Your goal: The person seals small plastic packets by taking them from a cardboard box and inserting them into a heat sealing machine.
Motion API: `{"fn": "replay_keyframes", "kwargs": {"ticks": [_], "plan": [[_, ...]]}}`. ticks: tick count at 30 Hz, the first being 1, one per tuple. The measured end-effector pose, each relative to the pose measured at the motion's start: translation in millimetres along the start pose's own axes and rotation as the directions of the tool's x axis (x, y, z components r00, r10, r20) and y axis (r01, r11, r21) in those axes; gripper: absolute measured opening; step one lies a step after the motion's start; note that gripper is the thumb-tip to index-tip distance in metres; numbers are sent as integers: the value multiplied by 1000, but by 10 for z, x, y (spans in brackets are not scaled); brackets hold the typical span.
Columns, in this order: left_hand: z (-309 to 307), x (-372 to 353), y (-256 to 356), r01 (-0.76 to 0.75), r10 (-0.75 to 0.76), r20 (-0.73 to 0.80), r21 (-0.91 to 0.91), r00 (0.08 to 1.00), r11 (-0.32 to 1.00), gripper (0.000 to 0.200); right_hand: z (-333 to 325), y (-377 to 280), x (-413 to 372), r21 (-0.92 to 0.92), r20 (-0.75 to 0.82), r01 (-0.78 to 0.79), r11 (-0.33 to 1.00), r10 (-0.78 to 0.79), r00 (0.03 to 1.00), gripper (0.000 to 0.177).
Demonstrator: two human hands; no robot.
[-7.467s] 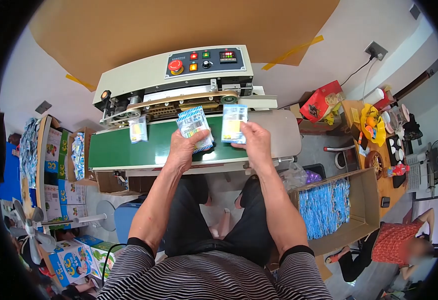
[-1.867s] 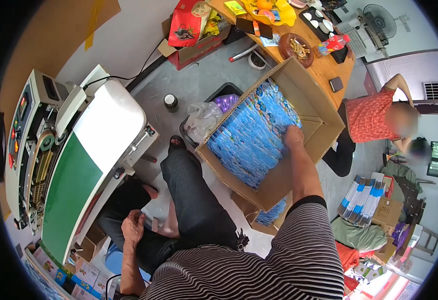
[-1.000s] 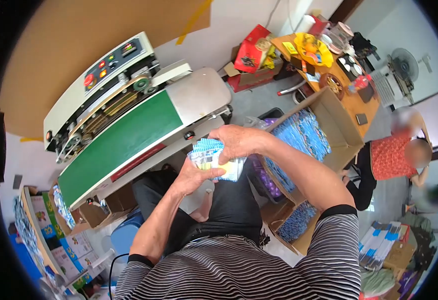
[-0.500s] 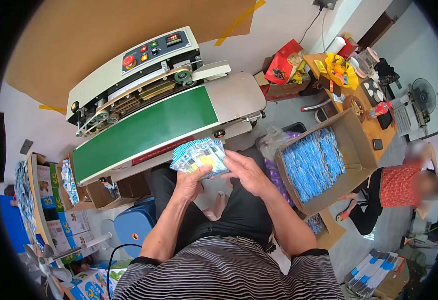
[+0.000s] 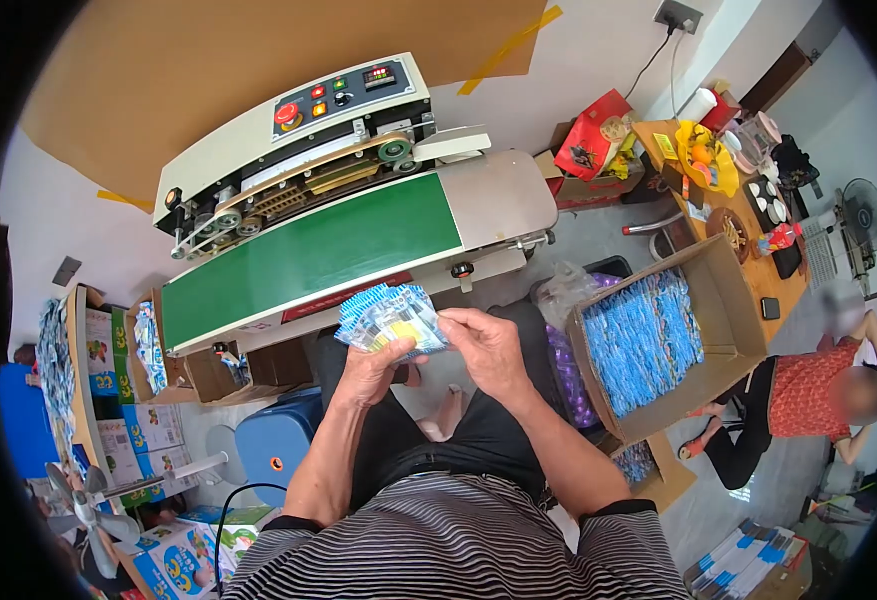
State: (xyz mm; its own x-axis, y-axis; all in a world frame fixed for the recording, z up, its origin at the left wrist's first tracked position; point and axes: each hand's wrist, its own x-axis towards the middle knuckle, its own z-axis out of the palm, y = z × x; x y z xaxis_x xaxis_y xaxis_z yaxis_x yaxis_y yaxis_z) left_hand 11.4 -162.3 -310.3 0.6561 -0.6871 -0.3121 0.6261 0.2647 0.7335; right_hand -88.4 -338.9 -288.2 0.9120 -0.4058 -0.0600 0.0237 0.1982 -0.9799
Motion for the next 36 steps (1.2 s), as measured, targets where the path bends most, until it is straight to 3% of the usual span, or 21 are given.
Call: {"fn": "replay_keyframes", "kwargs": {"ticks": [6,9,16,21,24,29,32,36], "plan": [[-24,64,-34,-133,132,7,31,991,991,51,29,23,14,16,33,-17,1000,16,999,20],[-23,46,-55,-85,87,-43,39,995,996,51,76,28,18,90,11,-29,996,28,1000,24],[44,66,-95,-118,117,-117,-6,986,993,51,183,-68,-49,-263,-46,202,943,-222,974,34],[55,71,-147,-169,173,-157,33,972,985,47,119,111,-41,-314,13,85,946,-85,996,38],[66,46,-132,-179,189,-160,75,969,981,44,128,97,-9,-77,43,-123,989,126,991,26],[67,14,-59,-217,230,-116,110,966,970,42,194,90,30,-114,97,-46,992,57,994,21],[39,30,-41,-209,216,-139,62,966,976,42,243,98,73,186,62,-33,982,21,998,21],[-31,107,-53,-202,196,-198,-12,960,979,44,236,170,168,236,84,-58,970,39,996,24]]}}
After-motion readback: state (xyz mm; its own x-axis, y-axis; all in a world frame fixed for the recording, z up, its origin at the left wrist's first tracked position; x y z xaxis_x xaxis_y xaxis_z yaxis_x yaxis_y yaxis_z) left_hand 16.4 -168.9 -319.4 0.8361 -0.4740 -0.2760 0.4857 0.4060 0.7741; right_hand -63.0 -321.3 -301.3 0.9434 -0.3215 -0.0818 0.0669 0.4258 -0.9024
